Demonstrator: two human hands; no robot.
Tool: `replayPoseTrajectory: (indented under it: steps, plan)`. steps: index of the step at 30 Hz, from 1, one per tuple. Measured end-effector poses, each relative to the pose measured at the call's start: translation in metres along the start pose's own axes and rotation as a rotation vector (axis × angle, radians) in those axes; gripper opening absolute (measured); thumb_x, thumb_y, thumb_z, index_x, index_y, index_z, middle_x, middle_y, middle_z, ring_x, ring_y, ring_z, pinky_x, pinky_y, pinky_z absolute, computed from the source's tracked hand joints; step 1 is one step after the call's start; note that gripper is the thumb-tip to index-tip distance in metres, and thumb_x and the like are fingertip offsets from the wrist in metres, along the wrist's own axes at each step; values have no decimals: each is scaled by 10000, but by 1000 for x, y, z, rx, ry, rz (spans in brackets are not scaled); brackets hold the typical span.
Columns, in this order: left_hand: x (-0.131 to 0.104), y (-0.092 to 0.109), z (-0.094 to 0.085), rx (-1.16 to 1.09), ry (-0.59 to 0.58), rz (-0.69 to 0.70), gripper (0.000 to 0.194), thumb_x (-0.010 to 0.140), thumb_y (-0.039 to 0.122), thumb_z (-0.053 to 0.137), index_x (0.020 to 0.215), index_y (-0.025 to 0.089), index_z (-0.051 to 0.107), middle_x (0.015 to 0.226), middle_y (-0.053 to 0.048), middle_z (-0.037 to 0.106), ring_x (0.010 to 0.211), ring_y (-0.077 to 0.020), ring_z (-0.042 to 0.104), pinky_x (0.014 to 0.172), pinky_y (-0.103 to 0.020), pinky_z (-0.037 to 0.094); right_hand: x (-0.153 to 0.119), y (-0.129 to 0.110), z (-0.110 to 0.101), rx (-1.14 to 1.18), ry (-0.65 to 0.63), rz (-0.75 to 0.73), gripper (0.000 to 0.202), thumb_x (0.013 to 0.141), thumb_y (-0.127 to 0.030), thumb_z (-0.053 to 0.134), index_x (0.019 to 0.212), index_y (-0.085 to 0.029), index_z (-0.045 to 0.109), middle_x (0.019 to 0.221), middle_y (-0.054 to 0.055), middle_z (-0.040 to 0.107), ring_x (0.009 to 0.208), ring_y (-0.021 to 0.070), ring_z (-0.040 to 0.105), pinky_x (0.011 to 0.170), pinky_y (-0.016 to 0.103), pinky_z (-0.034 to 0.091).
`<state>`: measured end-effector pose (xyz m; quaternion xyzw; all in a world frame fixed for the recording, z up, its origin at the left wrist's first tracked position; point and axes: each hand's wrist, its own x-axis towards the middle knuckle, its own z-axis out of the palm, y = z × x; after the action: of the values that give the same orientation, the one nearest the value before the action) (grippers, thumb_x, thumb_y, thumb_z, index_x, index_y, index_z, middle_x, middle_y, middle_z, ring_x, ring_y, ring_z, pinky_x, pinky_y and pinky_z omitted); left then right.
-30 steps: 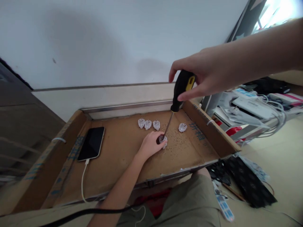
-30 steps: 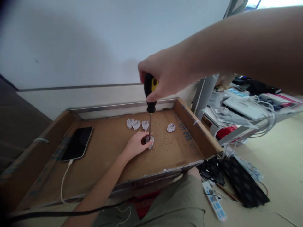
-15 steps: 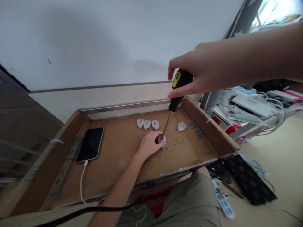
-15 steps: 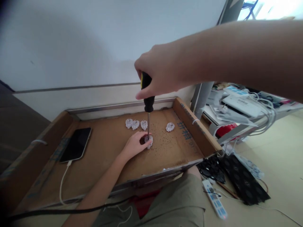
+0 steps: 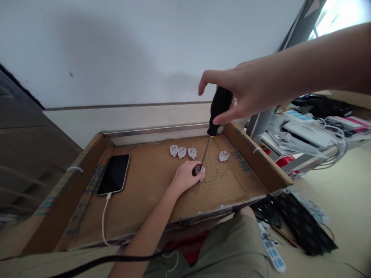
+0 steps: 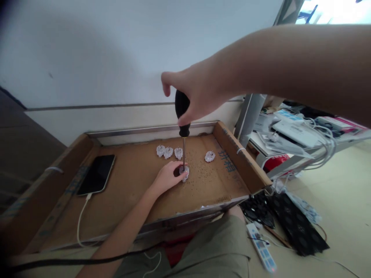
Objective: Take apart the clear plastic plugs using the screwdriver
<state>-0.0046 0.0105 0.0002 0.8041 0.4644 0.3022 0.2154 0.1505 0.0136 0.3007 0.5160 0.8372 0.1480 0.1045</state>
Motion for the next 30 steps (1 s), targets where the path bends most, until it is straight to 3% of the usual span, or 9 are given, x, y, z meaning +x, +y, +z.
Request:
replayPoseTrajectory:
  steps: [2, 4, 8, 11, 13, 15, 17, 24, 30]
  plan:
    - [0, -1, 1, -8, 1, 3, 271, 792, 329, 594, 1045, 233, 619, 1016, -30, 653, 956, -205, 581, 868, -349, 456, 2, 2, 0, 85, -40, -52, 771, 634, -528, 654, 1267, -428, 225, 883, -33, 615, 578, 118, 523, 529, 250, 381]
    - [-1, -1, 1, -15, 0, 2, 274, 794, 329, 593, 1050, 236, 617, 1028, -30, 652, 966, -205, 579, 875, -349, 453, 3, 3, 0, 108, -48, -69, 780, 639, -515, 658, 1268, -421, 205, 842, -33, 614, 590, 127, 520, 546, 260, 386]
    - [-1, -1, 1, -13, -2, -11, 284, 790, 337, 596, 1055, 236, 618, 1041, -37, 649, 980, -212, 577, 881, -359, 456, 4, 3, 2, -47, 25, 31, 720, 613, -820, 423, 1139, -330, 401, 647, 2, 557, 504, 157, 495, 523, 316, 381]
    - [0, 1, 0, -13, -1, -11, 276, 789, 329, 595, 1046, 233, 620, 1042, -37, 651, 975, -211, 583, 886, -362, 458, 4, 3, 5, -92, 57, 86, 798, 556, -902, 325, 1102, -327, 418, 593, -8, 522, 444, 154, 468, 492, 329, 382]
    - [0, 1, -1, -17, 2, -10, 279, 786, 322, 597, 1051, 235, 617, 1046, -36, 652, 974, -208, 585, 895, -362, 457, 4, 4, 5, -94, 16, 78, 820, 544, -825, 496, 1203, -376, 304, 611, -43, 537, 438, 143, 471, 499, 314, 386]
    - [0, 2, -1, -21, 2, -12, 278, 783, 316, 599, 1050, 240, 614, 1042, -33, 654, 970, -206, 588, 897, -363, 457, 2, 7, 4, -73, -62, 68, 876, 562, -650, 651, 1263, -416, 181, 633, -81, 557, 435, 121, 477, 504, 282, 376]
    - [0, 2, -1, -19, -2, -15, 276, 780, 316, 601, 1045, 242, 613, 1029, -30, 656, 963, -206, 591, 889, -362, 460, 0, 9, 1, -43, -129, 74, 856, 604, -554, 673, 1277, -422, 160, 626, -96, 559, 424, 103, 478, 488, 257, 352]
    - [1, 1, 0, -22, 9, -2, 272, 780, 314, 602, 1039, 232, 614, 1013, -34, 654, 944, -202, 592, 881, -350, 462, -7, 7, -6, 8, -227, 132, 683, 653, -651, 588, 1222, -379, 325, 560, -87, 553, 436, 93, 486, 443, 222, 327]
    - [1, 1, -1, -23, -4, -24, 273, 784, 326, 597, 1040, 237, 626, 1025, -41, 652, 948, -207, 593, 877, -355, 468, -6, 2, -3, -64, -69, 122, 769, 537, -890, 379, 979, -279, 529, 611, -4, 581, 408, 123, 457, 460, 295, 348]
